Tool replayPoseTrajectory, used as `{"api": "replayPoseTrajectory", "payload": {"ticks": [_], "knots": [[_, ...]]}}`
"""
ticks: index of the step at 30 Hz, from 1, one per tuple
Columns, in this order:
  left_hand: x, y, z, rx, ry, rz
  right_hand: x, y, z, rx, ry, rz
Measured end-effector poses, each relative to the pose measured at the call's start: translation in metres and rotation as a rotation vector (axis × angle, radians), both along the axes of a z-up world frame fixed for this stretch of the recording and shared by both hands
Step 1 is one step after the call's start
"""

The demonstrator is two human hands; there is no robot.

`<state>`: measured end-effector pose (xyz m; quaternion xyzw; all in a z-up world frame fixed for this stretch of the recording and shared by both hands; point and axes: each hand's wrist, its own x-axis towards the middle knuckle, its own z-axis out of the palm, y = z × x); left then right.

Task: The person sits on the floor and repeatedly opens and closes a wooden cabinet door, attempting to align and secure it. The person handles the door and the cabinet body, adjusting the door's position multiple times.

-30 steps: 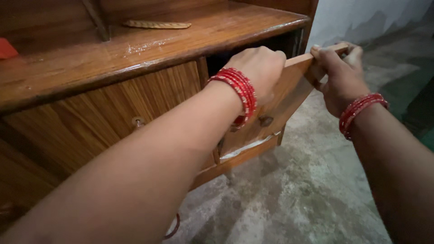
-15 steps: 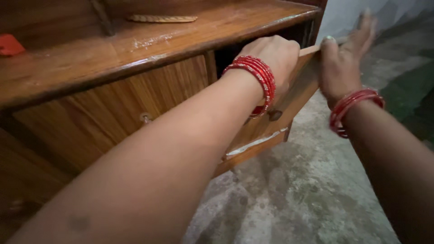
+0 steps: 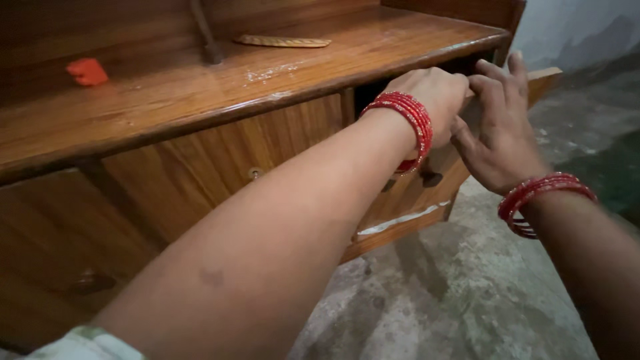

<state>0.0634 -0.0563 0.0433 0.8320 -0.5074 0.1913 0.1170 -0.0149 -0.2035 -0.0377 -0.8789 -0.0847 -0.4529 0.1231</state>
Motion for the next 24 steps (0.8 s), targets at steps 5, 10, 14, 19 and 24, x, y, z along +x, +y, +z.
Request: {"api": "replayPoseTrajectory", "payload": {"ticks": [5,10,14,19,24], "knots": [[0.019,0.040,-0.011,-0.031,0.031,-0.016,0.028,0.025,0.007,-0.038,-0.042,0.101],[0.007,0.077,-0.050,0.029,0.113,0.036,0.030,0.067,-0.024,-0.179,-0.030,0.008],[-0.011,0.058,-0.057,0.111,0.130,0.014,-0.004,0.043,-0.034,-0.178,-0.019,-0.065],[-0.043,0.043,-0.001,0.005,0.114,-0.050,-0.029,0.011,0.026,-0.239,0.092,-0.099],[-0.044,0.032,0.019,-0.022,0.010,-0.091,-0.047,0.011,0.048,-0.212,0.043,-0.160]]}}
